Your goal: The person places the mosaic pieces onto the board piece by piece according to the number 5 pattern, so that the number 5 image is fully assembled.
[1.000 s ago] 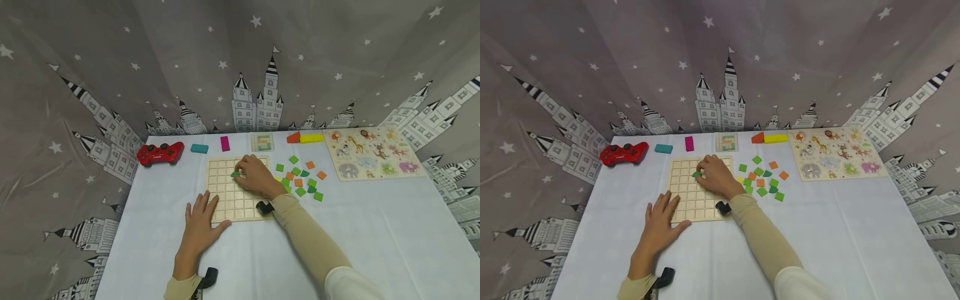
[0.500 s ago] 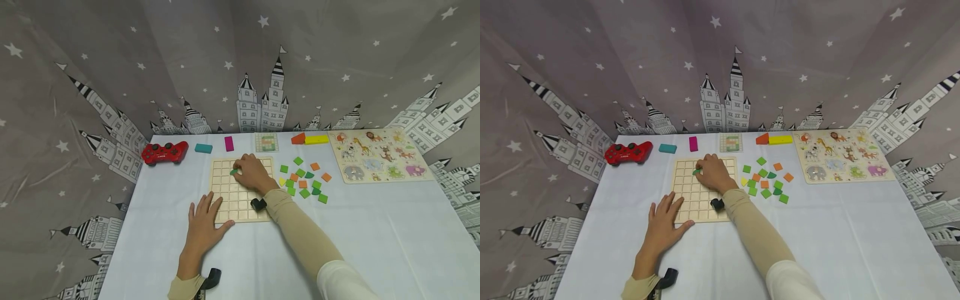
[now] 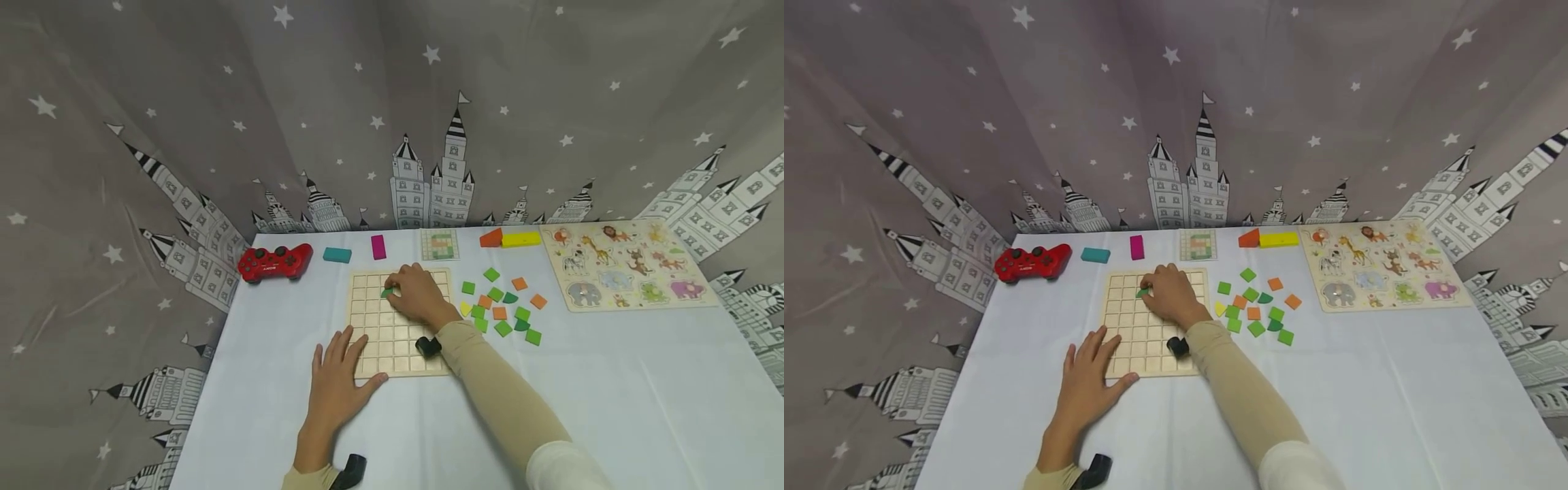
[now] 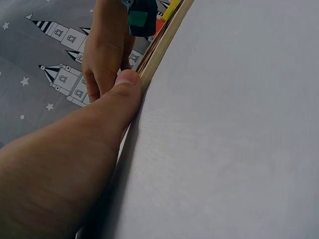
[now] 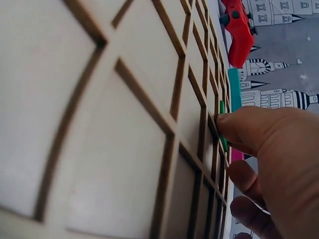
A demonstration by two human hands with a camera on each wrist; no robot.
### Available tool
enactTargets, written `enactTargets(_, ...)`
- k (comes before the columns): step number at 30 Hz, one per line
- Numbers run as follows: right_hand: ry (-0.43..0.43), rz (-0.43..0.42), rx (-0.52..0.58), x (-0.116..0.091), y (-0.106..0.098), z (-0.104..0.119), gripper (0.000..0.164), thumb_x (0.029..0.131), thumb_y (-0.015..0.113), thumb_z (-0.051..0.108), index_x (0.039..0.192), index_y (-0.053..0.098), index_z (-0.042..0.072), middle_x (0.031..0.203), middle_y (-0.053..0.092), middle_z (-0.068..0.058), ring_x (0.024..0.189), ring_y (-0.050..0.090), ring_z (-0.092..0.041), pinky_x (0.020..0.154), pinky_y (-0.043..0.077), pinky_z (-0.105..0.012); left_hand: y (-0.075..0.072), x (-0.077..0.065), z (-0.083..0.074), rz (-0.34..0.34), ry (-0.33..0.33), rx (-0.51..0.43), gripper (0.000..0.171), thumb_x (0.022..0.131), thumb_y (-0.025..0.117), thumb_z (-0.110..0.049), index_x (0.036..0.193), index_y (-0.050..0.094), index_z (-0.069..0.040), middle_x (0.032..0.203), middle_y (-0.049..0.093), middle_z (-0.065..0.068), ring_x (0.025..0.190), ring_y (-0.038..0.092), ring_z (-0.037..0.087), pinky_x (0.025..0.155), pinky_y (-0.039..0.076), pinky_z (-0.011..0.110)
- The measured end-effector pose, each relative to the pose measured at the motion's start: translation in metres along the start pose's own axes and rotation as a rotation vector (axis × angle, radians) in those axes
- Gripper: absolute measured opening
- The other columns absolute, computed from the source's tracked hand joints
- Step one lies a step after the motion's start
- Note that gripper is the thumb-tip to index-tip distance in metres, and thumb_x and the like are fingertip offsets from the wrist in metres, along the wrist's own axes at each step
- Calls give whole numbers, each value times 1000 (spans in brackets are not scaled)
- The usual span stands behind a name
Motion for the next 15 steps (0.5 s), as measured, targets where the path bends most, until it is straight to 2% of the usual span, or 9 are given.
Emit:
enactTargets(3,16,-18,4,-9,9,-1,26,100,63,39,120,73,25,116,66,-1,103,54,-22,88,51,-40,4,-8,-1,14,-2,-3,85,83,67,-70,148,52,-18,165,36,13,152,31,40,122,17,68)
enactTargets(5,17,-29,1,-9,8,0,26,100,63,39,120,73,26,116,66,-1,103,54,-22,89,51,-41,3,-8,-1,17,-12,-1,85,83,68,-70,149,51,-18,165,35,13,153,30,39,123,16,67)
enactTargets(10,14,4,0,-12,8,-3,30,101,62,42,125,72,27,120,65,-3,106,54,-22,91,51,-42,5,-8,1,59,-38,-3,86,82,68,-70,150,50,-19,167,32,11,155,27,38,125,13,66)
enactTargets(15,11,-34,33,-21,1,-15,30,100,62,44,123,74,28,119,63,-3,105,52,-22,91,49,-41,4,-5,0,59,-39,-8,86,83,67,-69,151,49,-19,167,31,11,156,25,37,126,12,65)
Point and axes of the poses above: each hand's wrist, its own x-axis towards the middle knuckle, its own y-axis out of the palm, z = x × y, the point moved 6 cm from there along x, towards the middle knuckle
